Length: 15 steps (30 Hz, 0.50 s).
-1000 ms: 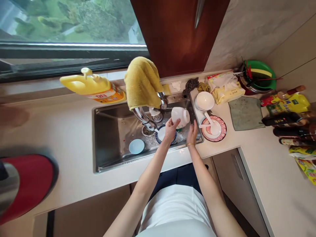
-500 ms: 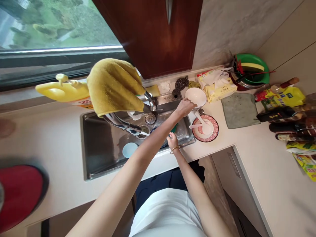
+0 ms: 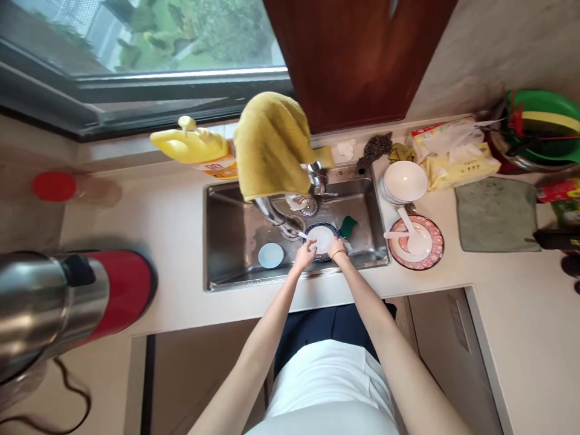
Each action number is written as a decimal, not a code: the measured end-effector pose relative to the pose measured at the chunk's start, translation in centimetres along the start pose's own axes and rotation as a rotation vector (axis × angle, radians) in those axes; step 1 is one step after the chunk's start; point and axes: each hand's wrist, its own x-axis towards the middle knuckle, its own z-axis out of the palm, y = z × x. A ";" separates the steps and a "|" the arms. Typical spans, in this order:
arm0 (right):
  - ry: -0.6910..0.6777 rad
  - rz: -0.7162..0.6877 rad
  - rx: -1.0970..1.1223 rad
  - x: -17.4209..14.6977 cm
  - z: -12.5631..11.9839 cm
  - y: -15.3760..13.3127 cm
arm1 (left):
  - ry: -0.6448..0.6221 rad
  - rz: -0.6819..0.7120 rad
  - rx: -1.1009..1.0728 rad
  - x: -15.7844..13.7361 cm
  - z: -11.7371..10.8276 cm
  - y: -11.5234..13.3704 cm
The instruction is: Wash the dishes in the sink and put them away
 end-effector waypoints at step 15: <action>0.013 -0.162 -0.113 4.2 6.4 -3.4 | -0.098 -0.494 -0.525 0.1 -0.4 -7.4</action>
